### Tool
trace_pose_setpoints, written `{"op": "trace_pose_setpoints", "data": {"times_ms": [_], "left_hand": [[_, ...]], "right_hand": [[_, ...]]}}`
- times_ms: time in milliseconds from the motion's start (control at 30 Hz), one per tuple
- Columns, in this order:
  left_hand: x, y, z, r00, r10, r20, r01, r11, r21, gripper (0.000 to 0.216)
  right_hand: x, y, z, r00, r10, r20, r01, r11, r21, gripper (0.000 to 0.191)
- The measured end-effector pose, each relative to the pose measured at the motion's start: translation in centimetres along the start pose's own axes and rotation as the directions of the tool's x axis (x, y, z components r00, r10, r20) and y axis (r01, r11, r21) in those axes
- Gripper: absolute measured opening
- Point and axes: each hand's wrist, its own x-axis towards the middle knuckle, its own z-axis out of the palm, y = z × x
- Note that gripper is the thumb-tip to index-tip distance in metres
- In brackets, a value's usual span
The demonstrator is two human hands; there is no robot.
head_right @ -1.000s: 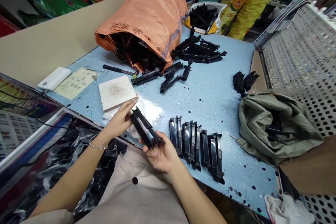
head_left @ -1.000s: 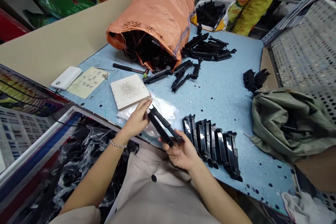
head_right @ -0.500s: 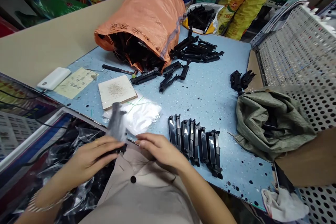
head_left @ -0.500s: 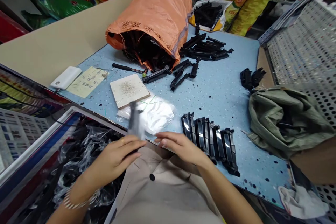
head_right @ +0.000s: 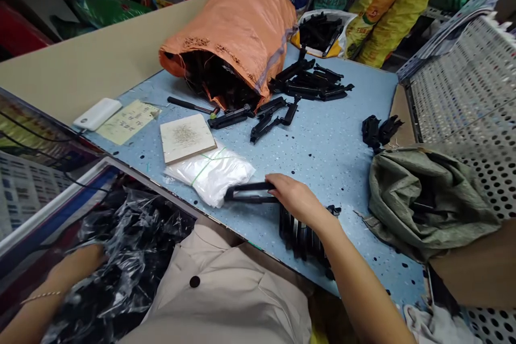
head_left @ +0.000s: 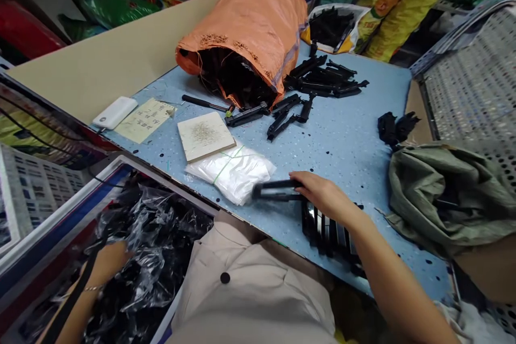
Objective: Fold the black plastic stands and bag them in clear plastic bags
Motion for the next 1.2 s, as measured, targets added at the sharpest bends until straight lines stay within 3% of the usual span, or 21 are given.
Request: {"op": "trace_pose_setpoints", "data": {"times_ms": [67, 100, 133, 200, 233, 267, 333, 367, 433, 500, 567, 633, 733, 767, 833, 900, 1000, 1067, 1200], "left_hand": [[1.2, 5.9, -0.9, 0.996, 0.058, -0.071, -0.059, 0.998, -0.020, 0.024], [1.5, 9.6, -1.2, 0.974, 0.151, -0.171, -0.164, 0.984, -0.063, 0.025], [1.6, 13.4, -1.4, 0.921, 0.289, -0.260, -0.326, 0.939, -0.112, 0.024], [1.7, 20.9, -1.4, 0.774, 0.478, -0.414, -0.566, 0.816, -0.116, 0.021], [1.8, 24.0, -1.3, 0.711, 0.532, -0.459, -0.624, 0.779, -0.065, 0.021], [2.0, 26.4, -1.1, 0.665, 0.573, -0.479, -0.658, 0.753, -0.013, 0.025], [3.1, 29.2, -0.9, 0.638, 0.606, -0.475, -0.688, 0.726, 0.002, 0.020], [3.9, 29.5, -0.9, 0.652, 0.602, -0.462, -0.697, 0.716, -0.050, 0.014], [5.7, 28.9, -1.0, 0.722, 0.555, -0.413, -0.681, 0.673, -0.288, 0.011], [7.0, 27.5, -1.3, 0.815, 0.488, -0.313, -0.570, 0.578, -0.584, 0.016], [7.2, 26.5, -1.5, 0.865, 0.431, -0.257, -0.467, 0.502, -0.728, 0.019], [6.4, 26.4, -1.4, 0.837, 0.438, -0.327, -0.536, 0.542, -0.647, 0.025], [4.9, 27.1, -0.9, 0.689, 0.592, -0.418, -0.720, 0.624, -0.303, 0.030], [4.7, 27.2, -0.9, 0.667, 0.620, -0.412, -0.737, 0.627, -0.250, 0.022], [5.1, 27.3, -1.0, 0.707, 0.588, -0.394, -0.706, 0.624, -0.335, 0.013], [6.1, 27.1, -1.3, 0.809, 0.485, -0.331, -0.579, 0.562, -0.591, 0.022], [7.2, 26.6, -1.9, 0.909, 0.377, -0.181, -0.311, 0.321, -0.895, 0.025], [7.3, 26.6, -2.2, 0.927, 0.356, -0.121, -0.206, 0.210, -0.956, 0.031], [6.9, 26.7, -2.8, 0.901, 0.434, 0.001, -0.091, 0.190, -0.978, 0.028]], "right_hand": [[-0.7, -0.8, 0.1, 0.969, 0.244, -0.035, -0.222, 0.926, 0.306, 0.032], [-1.0, -1.3, 0.3, 0.942, 0.335, -0.014, -0.286, 0.824, 0.489, 0.033], [-1.1, -1.8, 0.7, 0.917, 0.399, 0.014, -0.309, 0.688, 0.657, 0.032], [-1.3, -2.9, 1.6, 0.877, 0.477, 0.063, -0.279, 0.397, 0.874, 0.031], [-1.3, -3.3, 2.1, 0.854, 0.515, 0.074, -0.249, 0.279, 0.927, 0.031], [-1.3, -3.5, 2.5, 0.827, 0.558, 0.074, -0.213, 0.189, 0.959, 0.031], [-1.3, -3.8, 3.2, 0.779, 0.623, 0.077, -0.154, 0.072, 0.985, 0.029], [-1.4, -3.8, 3.5, 0.762, 0.642, 0.082, -0.139, 0.038, 0.990, 0.028], [-1.4, -3.7, 4.1, 0.745, 0.661, 0.086, -0.123, 0.009, 0.992, 0.029], [-1.1, -3.9, 4.8, 0.743, 0.662, 0.092, -0.124, 0.001, 0.992, 0.033], [-0.5, -4.3, 5.5, 0.753, 0.648, 0.113, -0.141, -0.009, 0.990, 0.036], [0.3, -4.9, 6.1, 0.768, 0.626, 0.136, -0.167, -0.009, 0.986, 0.037], [1.3, -5.6, 6.6, 0.789, 0.605, 0.102, -0.157, 0.038, 0.987, 0.034], [1.4, -5.7, 6.6, 0.797, 0.598, 0.083, -0.150, 0.063, 0.987, 0.033], [1.2, -5.6, 6.4, 0.804, 0.592, 0.058, -0.145, 0.100, 0.984, 0.032], [0.8, -5.5, 6.2, 0.800, 0.596, 0.069, -0.158, 0.098, 0.983, 0.031], [0.5, -5.5, 6.2, 0.805, 0.583, 0.111, -0.169, 0.047, 0.985, 0.031], [1.1, -5.8, 6.6, 0.833, 0.534, 0.142, -0.173, 0.009, 0.985, 0.032], [3.8, -6.4, 7.7, 0.881, 0.438, 0.179, -0.173, -0.056, 0.983, 0.033]]}}
